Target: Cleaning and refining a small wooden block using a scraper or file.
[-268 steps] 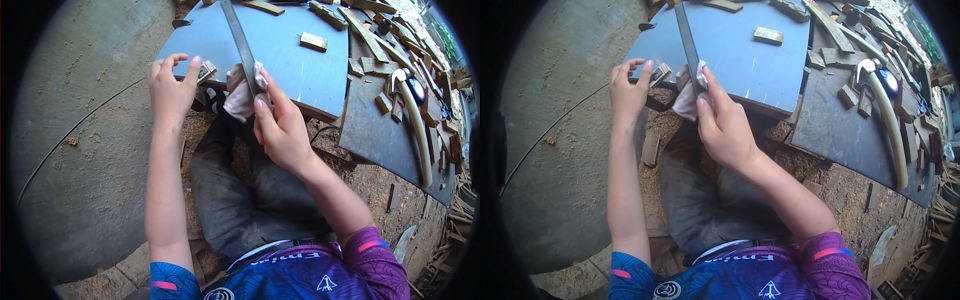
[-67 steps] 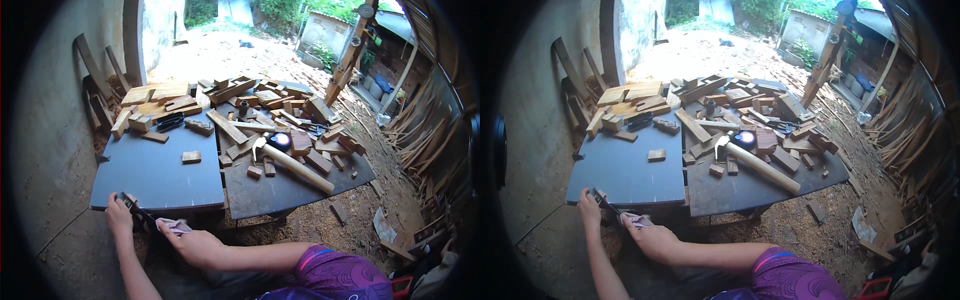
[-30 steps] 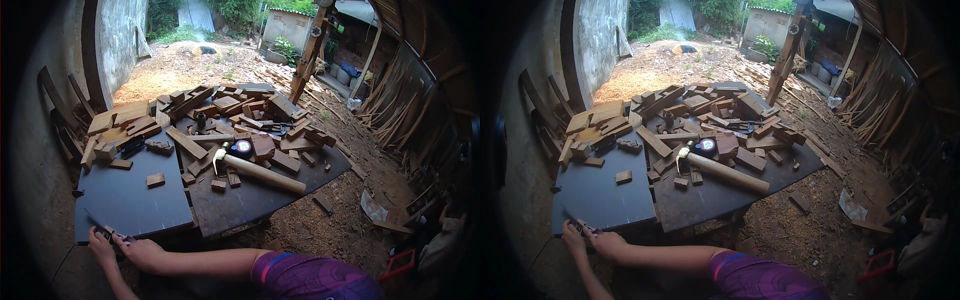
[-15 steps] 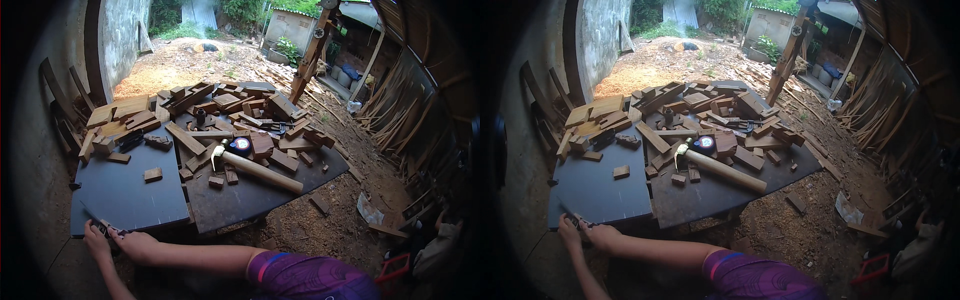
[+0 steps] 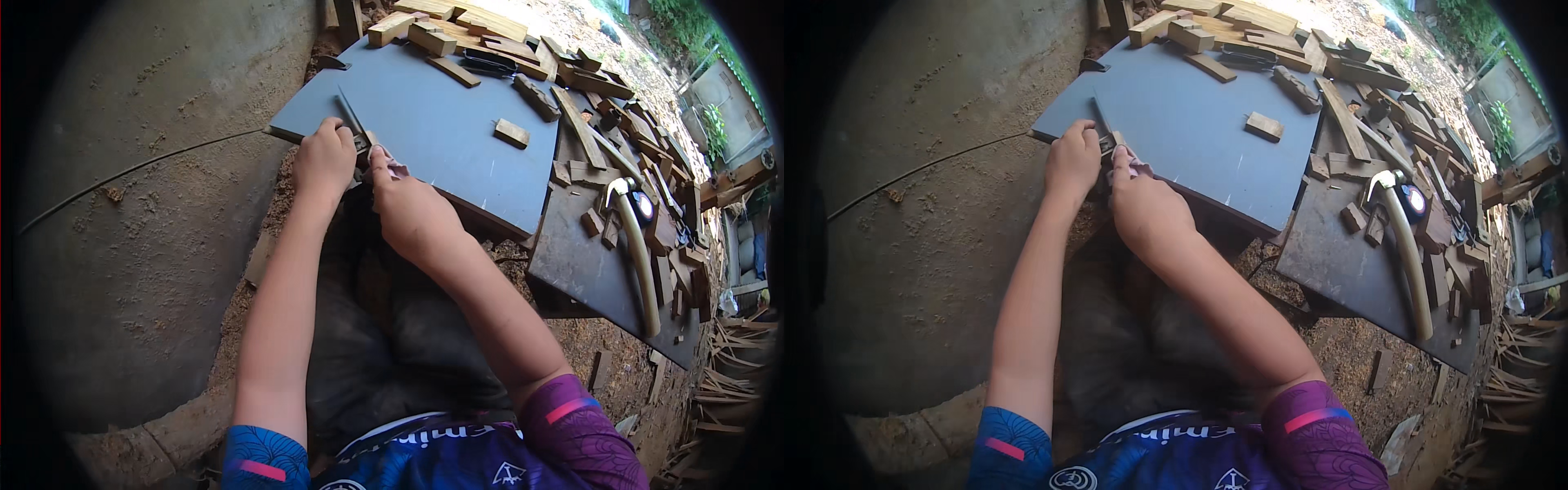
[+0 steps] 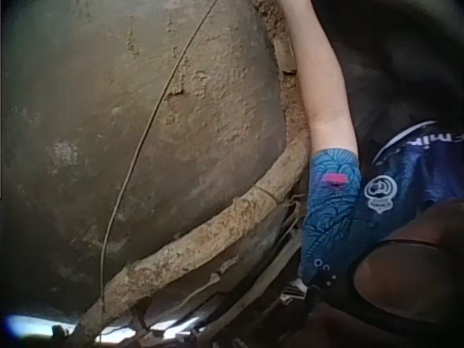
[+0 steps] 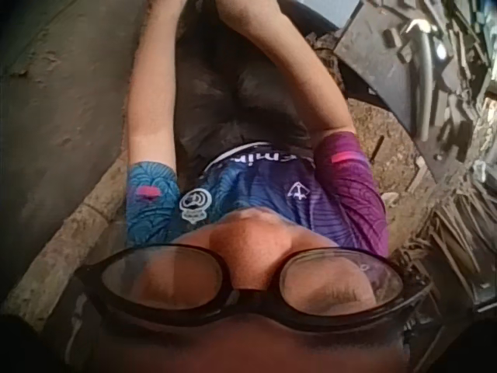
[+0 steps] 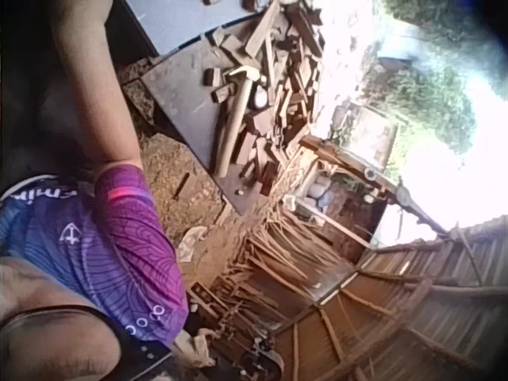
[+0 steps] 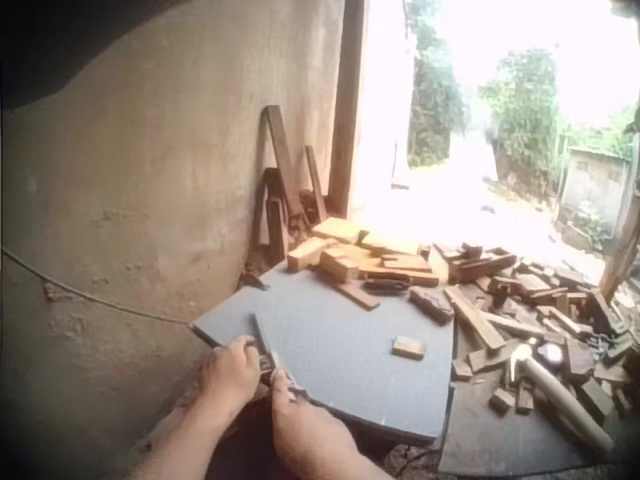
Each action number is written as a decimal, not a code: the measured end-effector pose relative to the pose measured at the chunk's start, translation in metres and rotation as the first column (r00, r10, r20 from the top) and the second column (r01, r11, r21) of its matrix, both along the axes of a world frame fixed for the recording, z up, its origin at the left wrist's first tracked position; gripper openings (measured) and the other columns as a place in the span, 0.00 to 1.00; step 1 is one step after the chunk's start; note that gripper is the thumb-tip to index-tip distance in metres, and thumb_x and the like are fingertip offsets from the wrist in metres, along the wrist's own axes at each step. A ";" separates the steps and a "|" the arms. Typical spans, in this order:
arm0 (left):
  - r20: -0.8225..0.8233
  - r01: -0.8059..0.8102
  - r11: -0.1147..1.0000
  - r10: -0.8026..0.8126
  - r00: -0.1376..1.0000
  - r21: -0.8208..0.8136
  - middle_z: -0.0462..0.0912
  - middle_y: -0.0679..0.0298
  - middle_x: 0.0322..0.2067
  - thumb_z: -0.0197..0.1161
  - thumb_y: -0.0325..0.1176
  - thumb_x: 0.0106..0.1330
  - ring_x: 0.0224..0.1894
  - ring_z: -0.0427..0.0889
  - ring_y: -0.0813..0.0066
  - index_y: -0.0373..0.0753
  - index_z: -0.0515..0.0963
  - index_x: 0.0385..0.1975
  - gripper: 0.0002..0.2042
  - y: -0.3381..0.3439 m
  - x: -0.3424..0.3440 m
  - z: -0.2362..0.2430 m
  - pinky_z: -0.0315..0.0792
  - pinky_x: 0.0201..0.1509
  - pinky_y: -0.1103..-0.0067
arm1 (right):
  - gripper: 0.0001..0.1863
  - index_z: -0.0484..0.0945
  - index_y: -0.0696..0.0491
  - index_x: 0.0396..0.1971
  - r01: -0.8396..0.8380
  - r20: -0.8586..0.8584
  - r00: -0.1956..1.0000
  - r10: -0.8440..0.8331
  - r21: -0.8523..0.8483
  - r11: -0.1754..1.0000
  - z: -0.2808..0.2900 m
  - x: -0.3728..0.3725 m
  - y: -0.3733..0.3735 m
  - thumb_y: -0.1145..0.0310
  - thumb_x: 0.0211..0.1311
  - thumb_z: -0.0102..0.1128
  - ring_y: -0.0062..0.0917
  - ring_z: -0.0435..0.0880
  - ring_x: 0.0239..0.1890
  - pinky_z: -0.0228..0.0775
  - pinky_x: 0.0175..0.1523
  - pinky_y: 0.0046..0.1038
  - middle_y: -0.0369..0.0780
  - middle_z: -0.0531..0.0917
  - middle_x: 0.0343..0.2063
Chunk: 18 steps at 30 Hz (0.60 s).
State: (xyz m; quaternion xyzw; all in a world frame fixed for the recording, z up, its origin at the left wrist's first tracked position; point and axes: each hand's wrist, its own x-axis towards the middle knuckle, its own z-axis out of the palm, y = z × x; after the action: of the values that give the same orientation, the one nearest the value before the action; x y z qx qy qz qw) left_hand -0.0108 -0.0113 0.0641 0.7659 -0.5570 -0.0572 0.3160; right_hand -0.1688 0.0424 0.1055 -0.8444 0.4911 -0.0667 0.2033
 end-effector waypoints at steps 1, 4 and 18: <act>0.010 -0.003 1.000 0.003 1.000 0.018 0.84 0.44 0.38 0.44 0.42 0.67 0.42 0.83 0.43 0.38 0.78 0.50 0.21 0.002 0.000 0.001 0.76 0.50 0.58 | 0.35 0.49 0.59 0.71 0.001 -0.011 1.000 0.000 0.082 0.997 0.003 -0.004 0.008 0.76 0.62 0.43 0.47 0.85 0.37 0.79 0.41 0.43 0.59 0.80 0.42; 0.035 -0.036 0.999 0.034 0.999 0.034 0.84 0.44 0.37 0.44 0.41 0.67 0.41 0.84 0.45 0.38 0.79 0.49 0.20 0.003 -0.001 -0.005 0.77 0.47 0.59 | 0.37 0.47 0.57 0.72 -0.006 -0.208 0.978 0.028 0.103 0.995 0.017 -0.030 0.050 0.77 0.60 0.43 0.48 0.85 0.34 0.79 0.39 0.45 0.59 0.82 0.36; -0.044 -0.083 0.995 0.086 0.995 0.060 0.83 0.44 0.39 0.44 0.42 0.66 0.43 0.82 0.44 0.40 0.81 0.46 0.20 0.003 -0.003 -0.003 0.76 0.49 0.58 | 0.42 0.51 0.54 0.71 -0.003 -0.227 0.974 0.006 0.013 1.000 0.002 -0.029 0.052 0.81 0.52 0.49 0.50 0.84 0.29 0.76 0.34 0.49 0.56 0.82 0.26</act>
State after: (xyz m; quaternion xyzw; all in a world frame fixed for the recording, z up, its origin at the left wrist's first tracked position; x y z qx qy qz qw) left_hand -0.0137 -0.0084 0.0615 0.7961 -0.5145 -0.0778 0.3089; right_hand -0.1977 0.0947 0.1078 -0.8463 0.5096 0.0336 0.1513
